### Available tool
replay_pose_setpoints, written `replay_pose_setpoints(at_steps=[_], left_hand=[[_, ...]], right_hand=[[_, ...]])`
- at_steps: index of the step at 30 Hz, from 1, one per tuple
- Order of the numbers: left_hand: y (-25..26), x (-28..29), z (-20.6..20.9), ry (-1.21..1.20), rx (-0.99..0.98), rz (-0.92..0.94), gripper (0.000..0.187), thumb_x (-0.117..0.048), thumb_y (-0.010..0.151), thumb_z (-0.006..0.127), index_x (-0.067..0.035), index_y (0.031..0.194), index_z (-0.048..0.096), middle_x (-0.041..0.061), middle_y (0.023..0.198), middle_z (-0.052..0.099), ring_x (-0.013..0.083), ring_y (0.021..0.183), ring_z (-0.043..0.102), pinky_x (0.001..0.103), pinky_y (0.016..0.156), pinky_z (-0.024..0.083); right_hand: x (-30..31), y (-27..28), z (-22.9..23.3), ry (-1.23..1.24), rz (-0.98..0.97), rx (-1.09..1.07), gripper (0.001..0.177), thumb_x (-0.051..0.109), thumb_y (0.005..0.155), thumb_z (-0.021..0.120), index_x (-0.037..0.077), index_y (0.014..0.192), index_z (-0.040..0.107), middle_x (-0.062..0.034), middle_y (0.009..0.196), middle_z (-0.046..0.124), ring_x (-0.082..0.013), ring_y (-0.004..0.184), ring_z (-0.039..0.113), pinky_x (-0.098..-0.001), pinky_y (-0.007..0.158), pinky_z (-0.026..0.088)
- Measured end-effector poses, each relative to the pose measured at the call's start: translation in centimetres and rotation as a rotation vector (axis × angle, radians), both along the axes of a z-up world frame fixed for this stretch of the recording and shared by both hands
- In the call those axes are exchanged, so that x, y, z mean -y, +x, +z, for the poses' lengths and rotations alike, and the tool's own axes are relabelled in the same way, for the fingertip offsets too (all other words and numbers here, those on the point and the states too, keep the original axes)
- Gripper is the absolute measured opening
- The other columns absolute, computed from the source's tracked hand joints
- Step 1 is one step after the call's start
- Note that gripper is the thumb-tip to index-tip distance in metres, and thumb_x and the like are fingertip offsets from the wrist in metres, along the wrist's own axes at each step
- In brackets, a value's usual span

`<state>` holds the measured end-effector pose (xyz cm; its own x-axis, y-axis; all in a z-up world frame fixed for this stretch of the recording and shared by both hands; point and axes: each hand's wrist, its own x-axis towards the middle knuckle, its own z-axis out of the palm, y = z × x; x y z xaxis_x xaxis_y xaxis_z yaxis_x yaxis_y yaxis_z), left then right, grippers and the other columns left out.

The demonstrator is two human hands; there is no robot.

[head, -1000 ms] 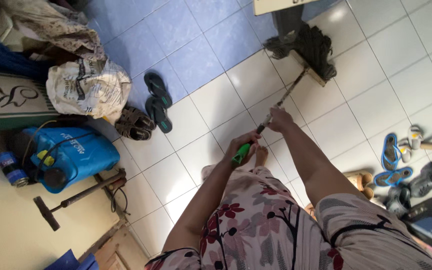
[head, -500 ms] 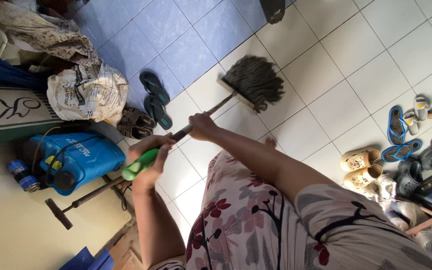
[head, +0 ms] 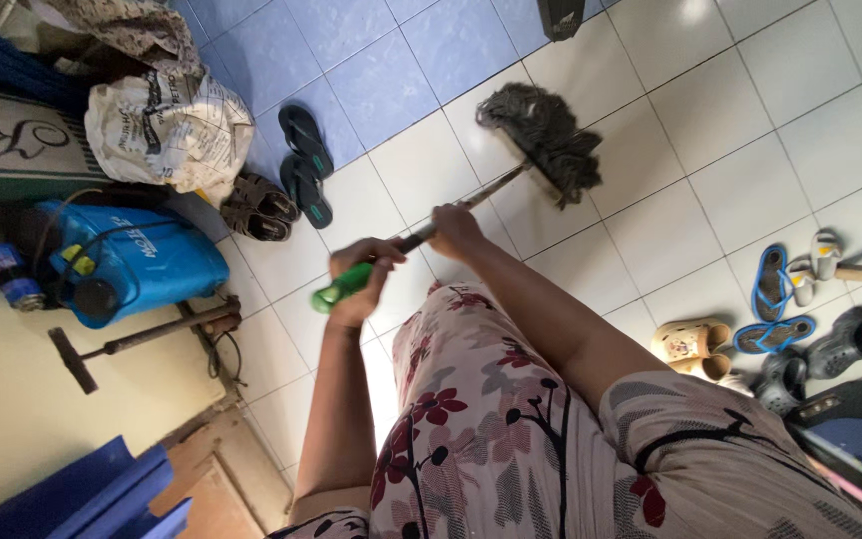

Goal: The person mops a tiled floor around various household items and a motorcycle, applying water from a bottle onto the floor before using the mop.

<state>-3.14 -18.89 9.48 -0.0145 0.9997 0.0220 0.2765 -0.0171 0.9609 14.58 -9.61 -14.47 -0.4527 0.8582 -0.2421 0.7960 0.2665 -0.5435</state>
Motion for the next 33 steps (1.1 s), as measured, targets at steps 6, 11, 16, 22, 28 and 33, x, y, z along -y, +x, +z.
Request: replay_pose_setpoints(at_steps=[6, 11, 16, 22, 28, 33], left_hand=[[12.8, 4.2, -8.3, 0.008, 0.076, -0.134, 0.008, -0.004, 0.093, 0.061, -0.002, 0.094, 0.068, 0.016, 0.102, 0.076, 0.0314, 0.108, 0.076, 0.036, 0.085, 0.064], [16.6, 6.1, -9.1, 0.13, 0.158, -0.162, 0.005, -0.001, 0.095, 0.063, 0.002, 0.098, 0.064, 0.02, 0.105, 0.073, 0.0338, 0.119, 0.07, 0.041, 0.103, 0.055], [9.9, 7.7, -4.3, 0.009, 0.123, -0.048, 0.014, 0.001, 0.093, 0.063, 0.002, 0.103, 0.072, 0.017, 0.102, 0.077, 0.0308, 0.117, 0.073, 0.037, 0.1, 0.057], [1.7, 10.8, 6.6, -0.002, -0.008, 0.022, 0.013, 0.002, 0.089, 0.062, 0.004, 0.094, 0.074, 0.015, 0.091, 0.077, 0.0251, 0.099, 0.078, 0.035, 0.092, 0.062], [-1.5, 12.7, 8.8, 0.03, -0.043, 0.028, 0.016, 0.004, 0.09, 0.056, 0.006, 0.091, 0.071, 0.014, 0.089, 0.075, 0.0233, 0.093, 0.077, 0.036, 0.099, 0.062], [-1.5, 11.4, 5.7, -0.003, 0.033, -0.016, 0.019, 0.004, 0.091, 0.053, 0.006, 0.093, 0.072, 0.014, 0.092, 0.075, 0.0235, 0.099, 0.075, 0.036, 0.101, 0.059]], right_hand=[[0.3, 16.2, -6.3, 0.034, 0.224, 0.218, 0.019, 0.025, 0.078, 0.072, 0.008, 0.085, 0.066, -0.0153, 0.102, 0.066, -0.0351, 0.116, 0.06, -0.0519, 0.106, 0.048], [1.5, 20.8, -6.3, 0.187, 0.111, 0.037, 0.03, 0.025, 0.067, 0.078, 0.005, 0.087, 0.069, -0.032, 0.118, 0.059, -0.0601, 0.125, 0.047, -0.0588, 0.086, 0.05], [3.9, 12.3, -7.1, -0.073, 0.094, 0.061, 0.021, 0.011, 0.074, 0.07, 0.004, 0.093, 0.064, -0.02, 0.107, 0.067, -0.0389, 0.117, 0.06, -0.0516, 0.115, 0.039], [10.6, -1.8, -1.3, -0.178, 0.08, -0.176, 0.02, 0.019, 0.083, 0.068, 0.004, 0.094, 0.061, -0.0237, 0.102, 0.065, -0.042, 0.114, 0.057, -0.0619, 0.119, 0.021], [12.9, -5.8, 3.8, -0.126, 0.156, -0.228, 0.019, 0.025, 0.085, 0.066, 0.007, 0.087, 0.066, -0.0178, 0.096, 0.069, -0.038, 0.106, 0.061, -0.0528, 0.096, 0.047], [12.2, -4.0, 2.6, -0.011, 0.109, -0.113, 0.017, 0.025, 0.085, 0.066, 0.008, 0.086, 0.066, -0.015, 0.089, 0.071, -0.0368, 0.094, 0.065, -0.0483, 0.095, 0.05]])
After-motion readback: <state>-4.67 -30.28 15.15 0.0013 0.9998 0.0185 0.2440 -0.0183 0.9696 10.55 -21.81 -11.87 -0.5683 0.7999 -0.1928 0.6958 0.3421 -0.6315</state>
